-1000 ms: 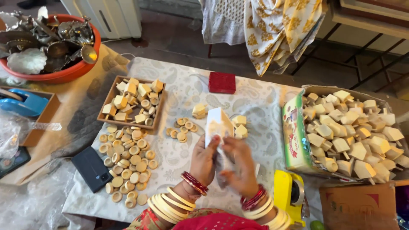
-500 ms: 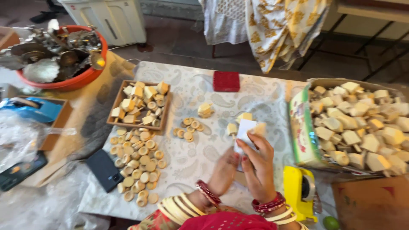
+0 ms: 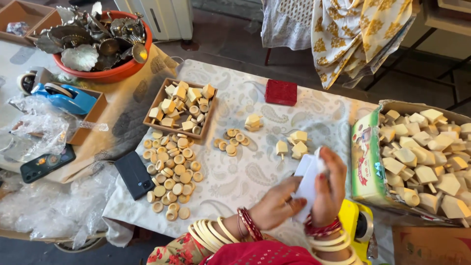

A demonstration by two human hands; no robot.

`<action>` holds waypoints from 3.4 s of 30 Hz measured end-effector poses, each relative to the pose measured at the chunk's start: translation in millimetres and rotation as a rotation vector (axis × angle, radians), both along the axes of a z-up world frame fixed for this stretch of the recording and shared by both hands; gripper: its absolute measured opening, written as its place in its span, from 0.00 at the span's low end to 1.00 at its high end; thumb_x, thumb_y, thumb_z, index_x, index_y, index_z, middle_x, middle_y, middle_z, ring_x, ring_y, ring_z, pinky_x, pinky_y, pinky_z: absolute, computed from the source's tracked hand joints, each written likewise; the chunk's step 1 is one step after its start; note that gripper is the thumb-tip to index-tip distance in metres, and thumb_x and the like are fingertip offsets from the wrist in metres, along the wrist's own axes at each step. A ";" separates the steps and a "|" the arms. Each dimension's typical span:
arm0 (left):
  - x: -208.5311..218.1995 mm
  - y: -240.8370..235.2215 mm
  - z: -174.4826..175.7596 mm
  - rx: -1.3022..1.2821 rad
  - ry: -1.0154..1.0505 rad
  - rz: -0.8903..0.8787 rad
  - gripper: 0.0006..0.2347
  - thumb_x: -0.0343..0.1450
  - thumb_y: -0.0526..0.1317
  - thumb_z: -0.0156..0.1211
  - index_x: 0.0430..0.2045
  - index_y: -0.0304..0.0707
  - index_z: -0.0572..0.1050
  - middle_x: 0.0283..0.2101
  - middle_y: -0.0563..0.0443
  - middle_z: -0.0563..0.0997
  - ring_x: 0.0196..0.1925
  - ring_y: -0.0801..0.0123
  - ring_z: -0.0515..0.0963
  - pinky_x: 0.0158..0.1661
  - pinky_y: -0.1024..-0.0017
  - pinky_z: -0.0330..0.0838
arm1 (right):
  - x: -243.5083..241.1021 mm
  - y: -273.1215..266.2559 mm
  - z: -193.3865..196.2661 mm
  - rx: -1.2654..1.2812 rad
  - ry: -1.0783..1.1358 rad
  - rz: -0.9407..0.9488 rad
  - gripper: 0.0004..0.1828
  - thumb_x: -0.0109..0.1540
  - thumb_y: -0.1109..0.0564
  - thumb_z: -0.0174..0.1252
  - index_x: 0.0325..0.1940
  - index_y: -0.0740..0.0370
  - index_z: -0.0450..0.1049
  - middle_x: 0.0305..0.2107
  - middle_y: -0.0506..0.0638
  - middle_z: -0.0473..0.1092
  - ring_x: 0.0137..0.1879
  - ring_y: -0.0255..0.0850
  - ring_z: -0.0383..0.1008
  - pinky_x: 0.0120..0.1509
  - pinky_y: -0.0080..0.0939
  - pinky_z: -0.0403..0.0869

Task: The person wraps wooden components in foil and places them into small boxes, organizing several completed boxes on a table.

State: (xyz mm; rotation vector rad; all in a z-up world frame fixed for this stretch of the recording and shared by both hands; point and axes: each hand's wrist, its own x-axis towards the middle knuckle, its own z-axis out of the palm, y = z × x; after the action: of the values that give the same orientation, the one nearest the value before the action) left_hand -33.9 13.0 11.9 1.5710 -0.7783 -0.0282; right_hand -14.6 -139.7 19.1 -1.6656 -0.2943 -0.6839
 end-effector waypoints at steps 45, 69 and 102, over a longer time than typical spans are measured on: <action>-4.9 20.7 -23.5 0.239 0.078 -0.047 0.15 0.66 0.37 0.69 0.42 0.31 0.73 0.39 0.45 0.77 0.40 0.64 0.80 0.41 0.68 0.76 | 22.5 -56.4 -70.4 0.997 0.732 0.531 0.15 0.69 0.48 0.47 0.46 0.59 0.73 0.30 0.54 0.74 0.36 0.45 0.77 0.46 0.47 0.77; 3.8 5.2 -76.6 -0.370 0.408 -0.111 0.63 0.61 0.61 0.75 0.75 0.51 0.20 0.80 0.45 0.39 0.82 0.59 0.42 0.76 0.59 0.45 | -15.0 5.9 -72.6 0.629 0.472 0.434 0.10 0.66 0.67 0.54 0.52 0.62 0.69 0.43 0.50 0.73 0.47 0.37 0.74 0.50 0.38 0.75; -7.6 24.9 -13.7 -0.663 0.715 -0.221 0.36 0.68 0.52 0.63 0.70 0.39 0.56 0.64 0.42 0.70 0.65 0.62 0.71 0.67 0.66 0.63 | -24.6 33.2 1.9 -0.548 -0.338 -0.075 0.11 0.55 0.60 0.62 0.41 0.62 0.77 0.37 0.51 0.74 0.44 0.46 0.75 0.52 0.48 0.67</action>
State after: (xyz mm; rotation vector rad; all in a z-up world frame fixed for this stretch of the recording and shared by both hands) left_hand -41.4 37.9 -1.8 0.7476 -0.3257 -0.4275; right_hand -39.2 -106.5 20.9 -2.0807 -0.7131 -1.0069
